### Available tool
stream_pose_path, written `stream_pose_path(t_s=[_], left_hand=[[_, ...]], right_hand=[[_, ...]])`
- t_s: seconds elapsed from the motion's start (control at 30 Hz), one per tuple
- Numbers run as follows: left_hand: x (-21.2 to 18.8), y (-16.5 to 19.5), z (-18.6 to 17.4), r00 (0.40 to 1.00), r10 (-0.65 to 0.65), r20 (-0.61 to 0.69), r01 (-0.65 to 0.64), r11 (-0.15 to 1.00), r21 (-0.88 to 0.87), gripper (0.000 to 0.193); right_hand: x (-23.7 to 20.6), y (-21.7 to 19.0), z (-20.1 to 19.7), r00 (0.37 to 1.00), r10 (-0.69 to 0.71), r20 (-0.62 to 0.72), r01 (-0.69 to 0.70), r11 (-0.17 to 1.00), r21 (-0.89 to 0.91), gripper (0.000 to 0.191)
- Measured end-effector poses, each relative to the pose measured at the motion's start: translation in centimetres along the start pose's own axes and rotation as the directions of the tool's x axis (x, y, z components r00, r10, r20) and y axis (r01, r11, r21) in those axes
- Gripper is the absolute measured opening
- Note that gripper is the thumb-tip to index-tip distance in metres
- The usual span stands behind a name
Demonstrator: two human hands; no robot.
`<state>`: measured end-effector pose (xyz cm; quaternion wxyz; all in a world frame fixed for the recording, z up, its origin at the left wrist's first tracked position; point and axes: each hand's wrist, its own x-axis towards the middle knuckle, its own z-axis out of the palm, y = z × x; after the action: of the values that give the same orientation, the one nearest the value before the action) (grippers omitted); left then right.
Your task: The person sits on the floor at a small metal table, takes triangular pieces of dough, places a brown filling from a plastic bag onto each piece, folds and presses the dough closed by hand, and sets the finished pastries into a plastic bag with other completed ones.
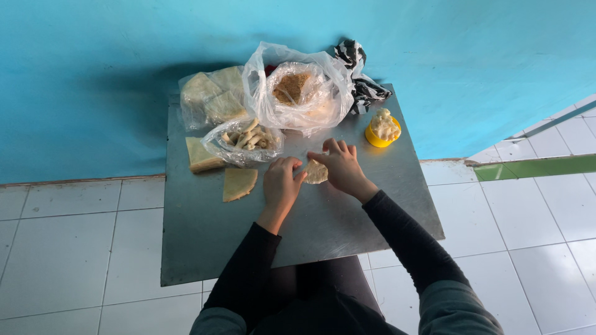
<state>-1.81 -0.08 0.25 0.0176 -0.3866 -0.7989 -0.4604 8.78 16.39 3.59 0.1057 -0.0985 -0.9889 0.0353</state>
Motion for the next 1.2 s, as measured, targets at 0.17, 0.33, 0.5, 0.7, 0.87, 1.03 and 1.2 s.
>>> stream_pose_path(t_s=[0.17,0.33,0.5,0.7,0.87,1.03,1.2], left_hand=[[0.0,-0.2,0.3,1.0,0.001,-0.006,-0.001,1.0,0.003,0.029],[0.2,-0.6,0.7,1.0,0.004,-0.005,-0.004,0.999,0.042,0.029],[0.1,-0.7,0.8,1.0,0.02,-0.018,-0.019,0.999,0.031,0.029],[0.1,-0.4,0.5,1.0,-0.011,0.001,0.011,1.0,-0.002,0.028],[0.1,-0.2,0.2,1.0,-0.012,0.006,0.012,1.0,-0.005,0.028],[0.1,-0.3,0.3,1.0,0.014,-0.024,-0.014,1.0,-0.008,0.029],[-0.1,-0.7,0.6,0.999,0.019,0.032,-0.019,1.0,0.012,0.023]], right_hand=[[-1.7,-0.7,0.5,0.999,-0.04,-0.018,0.037,0.992,-0.118,0.061],[-3.8,-1.5,1.4,1.0,-0.017,-0.01,0.014,0.977,-0.215,0.066],[-2.5,-0.9,2.2,0.986,-0.163,0.023,0.155,0.878,-0.452,0.065],[-0.8,1.6,1.1,0.964,-0.246,0.099,0.253,0.743,-0.62,0.057],[-0.6,2.2,0.2,0.967,-0.21,0.147,0.256,0.77,-0.585,0.031],[-1.6,0.6,1.0,0.945,-0.32,0.061,0.285,0.724,-0.628,0.058],[-1.0,1.1,-1.1,0.991,-0.039,-0.126,0.01,0.975,-0.22,0.043]])
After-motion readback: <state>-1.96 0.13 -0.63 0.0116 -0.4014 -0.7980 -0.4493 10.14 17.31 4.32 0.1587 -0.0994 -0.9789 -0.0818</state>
